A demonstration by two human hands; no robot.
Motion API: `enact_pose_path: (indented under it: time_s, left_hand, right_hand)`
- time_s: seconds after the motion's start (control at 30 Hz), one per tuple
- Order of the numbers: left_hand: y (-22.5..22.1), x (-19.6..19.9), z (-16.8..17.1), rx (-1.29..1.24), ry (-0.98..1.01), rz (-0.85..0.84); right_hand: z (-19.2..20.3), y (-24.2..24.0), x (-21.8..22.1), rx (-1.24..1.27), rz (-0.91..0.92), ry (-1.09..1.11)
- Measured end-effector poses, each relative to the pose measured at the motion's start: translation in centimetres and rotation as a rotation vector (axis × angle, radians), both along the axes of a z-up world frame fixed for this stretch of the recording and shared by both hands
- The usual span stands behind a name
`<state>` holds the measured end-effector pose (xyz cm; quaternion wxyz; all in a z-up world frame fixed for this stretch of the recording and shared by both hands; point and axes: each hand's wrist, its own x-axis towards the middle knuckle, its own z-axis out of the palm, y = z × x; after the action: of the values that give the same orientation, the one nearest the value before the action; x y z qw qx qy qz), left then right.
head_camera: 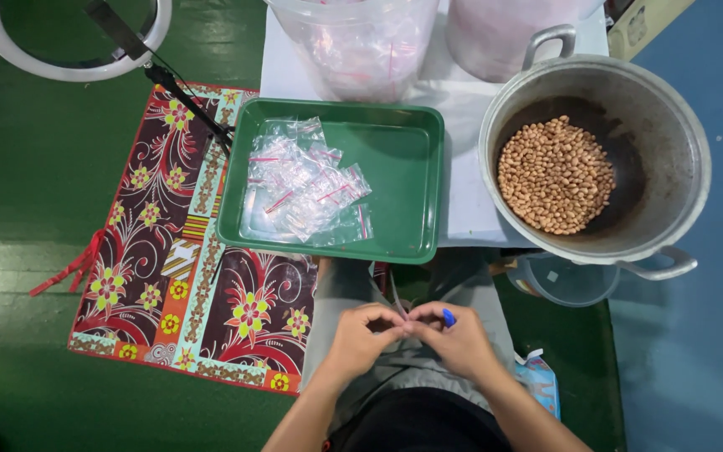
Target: Packaging peanuts into small plastic bags using a spoon and sealing them manually.
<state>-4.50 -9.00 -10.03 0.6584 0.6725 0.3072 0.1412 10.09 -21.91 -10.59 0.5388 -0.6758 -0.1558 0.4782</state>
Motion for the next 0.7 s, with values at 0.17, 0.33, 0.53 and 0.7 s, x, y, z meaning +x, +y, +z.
enact_pose_path:
  time_s: [0.17, 0.33, 0.53, 0.7]
  left_hand:
    - [0.1, -0.4, -1.4, -0.268, 0.011, -0.036]
    - [-0.1, -0.7, -2.6, -0.361, -0.046, -0.084]
    - [-1.2, -0.3, -0.6, 0.295, 0.106, 0.024]
    - [-0.8, -1.4, -1.5, 1.039, 0.231, -0.442]
  right_hand:
    - [-0.5, -0.2, 0.6, -0.01, 0.048, 0.007]
    - [0.6, -0.1, 0.6, -0.006, 0.058, 0.006]
    - [2.7, 0.5, 0.4, -0.259, 0.198, -0.804]
    - [2.9, 0.2, 1.5, -0.237, 0.363, -0.785]
